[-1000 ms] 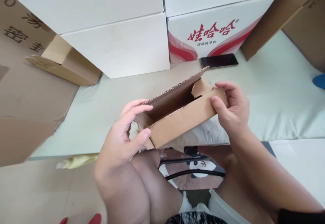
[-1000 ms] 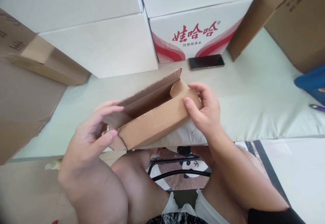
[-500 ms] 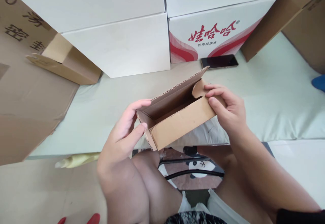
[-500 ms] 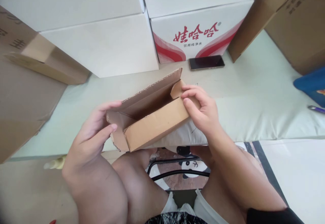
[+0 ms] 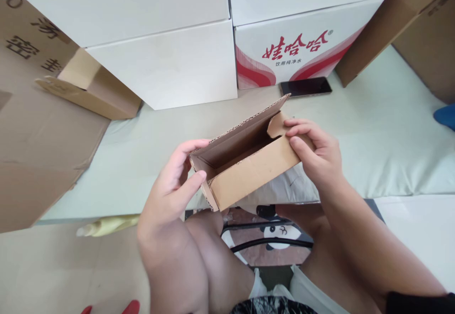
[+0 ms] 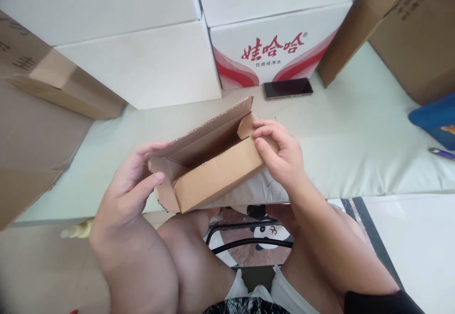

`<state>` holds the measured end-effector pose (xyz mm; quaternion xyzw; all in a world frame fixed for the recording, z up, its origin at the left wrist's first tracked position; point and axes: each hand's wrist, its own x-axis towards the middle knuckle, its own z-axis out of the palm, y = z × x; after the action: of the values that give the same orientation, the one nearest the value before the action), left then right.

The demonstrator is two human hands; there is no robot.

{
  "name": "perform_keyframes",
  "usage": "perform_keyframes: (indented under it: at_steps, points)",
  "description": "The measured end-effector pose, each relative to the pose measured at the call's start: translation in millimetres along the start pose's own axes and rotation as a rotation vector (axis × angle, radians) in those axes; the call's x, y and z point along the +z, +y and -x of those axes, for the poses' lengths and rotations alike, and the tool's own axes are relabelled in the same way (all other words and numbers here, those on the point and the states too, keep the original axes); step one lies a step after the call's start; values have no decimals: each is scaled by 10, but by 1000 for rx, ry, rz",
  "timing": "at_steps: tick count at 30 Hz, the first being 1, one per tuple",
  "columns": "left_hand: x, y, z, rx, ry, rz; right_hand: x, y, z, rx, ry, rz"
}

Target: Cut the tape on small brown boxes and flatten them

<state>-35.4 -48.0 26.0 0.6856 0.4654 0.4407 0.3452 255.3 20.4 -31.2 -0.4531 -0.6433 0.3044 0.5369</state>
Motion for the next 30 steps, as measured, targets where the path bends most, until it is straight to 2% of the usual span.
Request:
perform_keyframes:
  at_steps: [8, 21, 26, 30]
  points:
    - [18, 48, -7, 10, 55, -88, 5, 3, 5, -8, -4, 1]
    - [-20, 83, 1, -1, 53, -157, 7, -10, 7, 3, -7, 12]
    - [-86, 45, 16, 45, -41, -85, 7, -14, 6, 3, -8, 11]
    - [-146, -3, 43, 31, -126, 27, 7, -12, 3, 3, -7, 18]
